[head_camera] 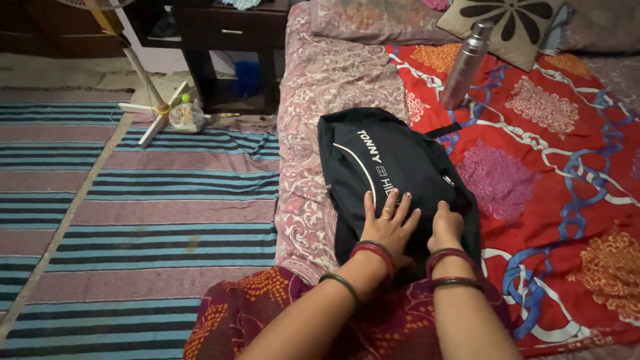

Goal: The person packs a black backpack with a metal water bottle and a white charger cable, then removes them and places them on the bed. The person repeatedly opens and closes the backpack zippers while sitting on the bed.

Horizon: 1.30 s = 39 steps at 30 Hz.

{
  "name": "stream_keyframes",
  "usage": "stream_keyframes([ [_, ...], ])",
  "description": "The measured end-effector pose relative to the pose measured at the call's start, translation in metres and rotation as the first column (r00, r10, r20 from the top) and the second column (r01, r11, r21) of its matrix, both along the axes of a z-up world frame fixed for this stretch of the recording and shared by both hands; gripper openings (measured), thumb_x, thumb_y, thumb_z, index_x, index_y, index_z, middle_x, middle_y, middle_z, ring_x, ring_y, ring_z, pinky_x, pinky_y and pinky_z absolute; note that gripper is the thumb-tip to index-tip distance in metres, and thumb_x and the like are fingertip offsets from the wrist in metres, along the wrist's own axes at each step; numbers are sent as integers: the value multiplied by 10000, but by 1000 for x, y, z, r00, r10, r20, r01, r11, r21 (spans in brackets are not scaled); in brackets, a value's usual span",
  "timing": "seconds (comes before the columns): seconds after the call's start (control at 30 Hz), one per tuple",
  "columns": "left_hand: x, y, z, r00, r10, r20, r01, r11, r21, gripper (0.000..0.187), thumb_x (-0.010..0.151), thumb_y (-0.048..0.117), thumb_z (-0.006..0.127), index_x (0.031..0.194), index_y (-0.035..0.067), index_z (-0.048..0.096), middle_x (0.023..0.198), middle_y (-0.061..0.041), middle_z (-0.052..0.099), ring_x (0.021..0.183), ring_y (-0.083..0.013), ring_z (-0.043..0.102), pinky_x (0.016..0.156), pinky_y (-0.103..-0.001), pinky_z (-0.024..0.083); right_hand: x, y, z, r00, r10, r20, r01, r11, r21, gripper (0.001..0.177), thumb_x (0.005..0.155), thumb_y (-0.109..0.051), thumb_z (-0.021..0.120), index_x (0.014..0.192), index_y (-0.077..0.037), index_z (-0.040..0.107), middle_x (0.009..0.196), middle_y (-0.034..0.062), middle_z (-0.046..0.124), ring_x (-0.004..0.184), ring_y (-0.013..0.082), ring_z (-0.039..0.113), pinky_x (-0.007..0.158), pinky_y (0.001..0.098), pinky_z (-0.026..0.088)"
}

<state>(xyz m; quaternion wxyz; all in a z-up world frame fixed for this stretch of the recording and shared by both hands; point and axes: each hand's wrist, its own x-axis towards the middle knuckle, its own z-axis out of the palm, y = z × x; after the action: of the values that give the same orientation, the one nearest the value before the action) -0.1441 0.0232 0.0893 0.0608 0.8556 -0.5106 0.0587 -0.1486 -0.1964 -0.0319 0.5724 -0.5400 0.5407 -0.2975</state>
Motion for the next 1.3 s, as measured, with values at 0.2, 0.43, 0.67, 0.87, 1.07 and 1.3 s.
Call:
stream_keyframes([
  [0.2,28,1,-22,990,133,42,-138,977,163,910,838,503,664,1604,293,219,1701,-54,92,1552,-355,87,1086,-796,20,-1,19,20,974,205,-99,-212,975,-64,623,954,-476,644,1275,55,679,1302,185,693,1183,265,634,999,406,466],
  [0.43,94,18,-40,954,157,256,-188,977,102,626,1008,275,398,1598,390,222,1713,26,101,1566,-303,107,1115,-801,26,-3,46,33,904,409,121,-425,887,179,656,876,-534,658,1437,-205,577,1435,33,560,1188,293,528,930,486,493],
  [0.67,113,20,-36,936,228,267,-265,958,108,614,1008,256,397,1592,381,253,1707,19,117,1566,-310,100,1100,-821,26,5,44,20,860,475,184,-507,833,221,655,867,-431,684,1453,-180,533,1412,62,582,1147,332,587,934,478,520],
  [0.87,84,17,-36,924,264,276,-268,963,-23,575,993,240,453,1553,336,370,1681,-27,223,1536,-363,186,1073,-838,84,-5,45,18,894,361,-266,-433,848,-305,397,874,-250,743,1209,-40,707,1079,122,738,960,230,685,864,359,523],
  [1.07,77,12,-3,976,220,-9,-219,974,52,651,838,323,688,1464,309,509,1623,-45,336,1503,-368,294,1037,-808,211,-16,20,42,936,299,186,-241,929,-279,268,889,-188,718,1088,-10,723,972,45,718,900,149,647,815,301,507],
  [1.3,102,29,0,923,18,-384,-257,771,-583,631,839,425,727,1397,156,603,1551,-191,492,1408,-394,491,1171,-502,449,-39,5,56,938,283,198,-222,934,-281,357,884,-86,750,1223,-42,647,930,28,650,840,122,590,749,271,479],
])
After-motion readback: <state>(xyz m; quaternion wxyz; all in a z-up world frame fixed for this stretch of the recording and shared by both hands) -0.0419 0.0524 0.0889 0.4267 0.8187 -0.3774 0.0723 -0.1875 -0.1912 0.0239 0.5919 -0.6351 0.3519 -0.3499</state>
